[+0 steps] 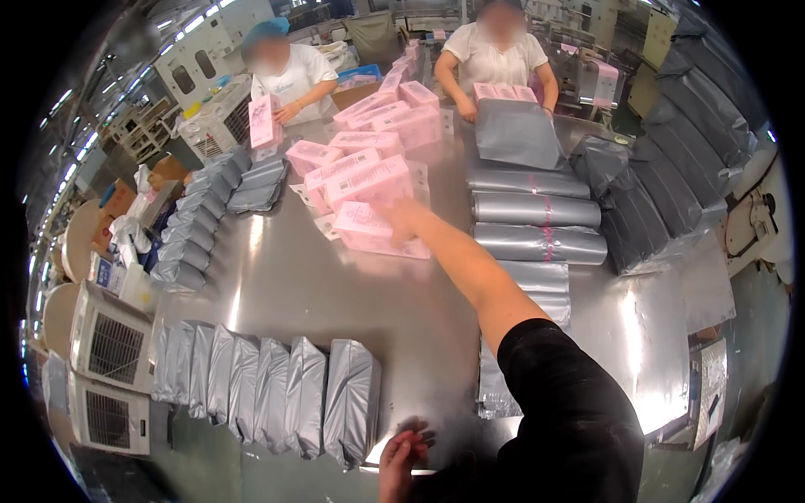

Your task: The person places pink boxes into gray poly mailers on a metal table, folds the top of the mailers, and stacks them. Other workers are visible in the background performing similar tasks.

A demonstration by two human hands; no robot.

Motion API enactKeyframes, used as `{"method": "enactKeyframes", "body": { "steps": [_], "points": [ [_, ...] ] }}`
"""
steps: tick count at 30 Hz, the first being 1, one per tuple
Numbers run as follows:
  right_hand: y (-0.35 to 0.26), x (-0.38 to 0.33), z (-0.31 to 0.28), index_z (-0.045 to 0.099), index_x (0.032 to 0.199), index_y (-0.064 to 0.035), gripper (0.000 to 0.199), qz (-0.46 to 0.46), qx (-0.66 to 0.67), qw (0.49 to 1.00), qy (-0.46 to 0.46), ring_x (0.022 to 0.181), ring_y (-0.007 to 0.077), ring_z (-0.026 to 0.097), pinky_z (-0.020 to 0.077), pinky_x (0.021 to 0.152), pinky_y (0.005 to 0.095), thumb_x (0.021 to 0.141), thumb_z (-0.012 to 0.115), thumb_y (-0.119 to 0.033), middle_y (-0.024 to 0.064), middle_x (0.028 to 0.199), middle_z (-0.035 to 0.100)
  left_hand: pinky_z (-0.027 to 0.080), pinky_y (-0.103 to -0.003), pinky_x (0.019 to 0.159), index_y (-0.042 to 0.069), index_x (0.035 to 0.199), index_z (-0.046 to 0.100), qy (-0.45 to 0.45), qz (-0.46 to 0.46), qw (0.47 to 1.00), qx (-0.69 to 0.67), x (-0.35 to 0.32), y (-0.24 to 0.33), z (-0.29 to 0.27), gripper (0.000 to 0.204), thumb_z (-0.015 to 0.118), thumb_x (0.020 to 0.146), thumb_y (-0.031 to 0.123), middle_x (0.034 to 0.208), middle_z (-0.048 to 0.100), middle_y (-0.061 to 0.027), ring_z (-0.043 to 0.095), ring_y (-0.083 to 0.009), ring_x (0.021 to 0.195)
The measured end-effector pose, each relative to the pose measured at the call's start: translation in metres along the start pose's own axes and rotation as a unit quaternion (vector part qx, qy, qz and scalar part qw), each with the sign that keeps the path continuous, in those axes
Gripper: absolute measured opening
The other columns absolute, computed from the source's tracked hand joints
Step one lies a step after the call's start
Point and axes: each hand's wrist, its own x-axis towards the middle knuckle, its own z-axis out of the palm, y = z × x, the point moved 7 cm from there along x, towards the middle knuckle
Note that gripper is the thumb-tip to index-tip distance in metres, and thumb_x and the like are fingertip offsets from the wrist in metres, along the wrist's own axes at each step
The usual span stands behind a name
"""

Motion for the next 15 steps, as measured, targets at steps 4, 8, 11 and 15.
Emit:
{"method": "enactKeyframes", "body": {
  "steps": [4, 8, 11, 15],
  "points": [
    [-0.009, -0.079, 0.017, 0.013, 0.167, -0.0205, 0.122, 0.116, 0.154, 0.980, -0.057, 0.139, 0.0359, 0.049, 0.0424, 0.112, 0.0407, 0.069, 0.082, -0.041, 0.0247, 0.149, 0.048, 0.058, -0.037, 0.088, 0.000, 0.138, 0.057, -0.041, -0.004, 0.999, 0.030, 0.009, -0.002, 0.013, 0.040, 0.063, 0.103, 0.017, 0.121, 0.068, -0.0135, 0.070, -0.0248, 0.101],
    [-0.014, -0.179, 0.064, 0.014, 0.167, -0.0150, 0.104, 0.054, 0.644, 0.763, -0.010, 0.143, 0.0289, 0.046, 0.0419, 0.114, 0.0412, 0.083, 0.074, -0.033, 0.0184, 0.159, 0.041, 0.052, -0.042, 0.101, 0.008, 0.158, 0.037, -0.034, 0.172, 0.982, 0.070, 0.016, 0.046, 0.053, 0.060, 0.058, 0.107, 0.032, 0.152, 0.048, -0.0155, 0.060, -0.0257, 0.124],
    [-0.061, -0.308, 0.058, 0.013, 0.167, -0.0117, 0.093, 0.042, 0.810, 0.583, -0.045, 0.145, 0.0251, 0.043, 0.0389, 0.117, 0.0403, 0.095, 0.069, -0.032, 0.0140, 0.162, 0.038, 0.040, -0.046, 0.114, 0.010, 0.164, 0.025, -0.028, 0.308, 0.940, 0.145, 0.019, 0.091, 0.095, 0.068, 0.047, 0.110, 0.044, 0.164, 0.030, -0.0160, 0.041, -0.0298, 0.144],
    [-0.088, -0.416, 0.083, 0.013, 0.166, -0.0108, 0.081, 0.091, 0.842, 0.532, 0.022, 0.146, 0.0248, 0.041, 0.0364, 0.119, 0.0395, 0.105, 0.059, -0.038, 0.0130, 0.161, 0.038, 0.035, -0.042, 0.118, 0.005, 0.165, 0.017, -0.121, 0.352, 0.898, 0.234, 0.022, 0.090, 0.159, 0.075, 0.042, 0.110, 0.050, 0.169, 0.023, -0.0164, 0.030, -0.0305, 0.152]
  ]
}}
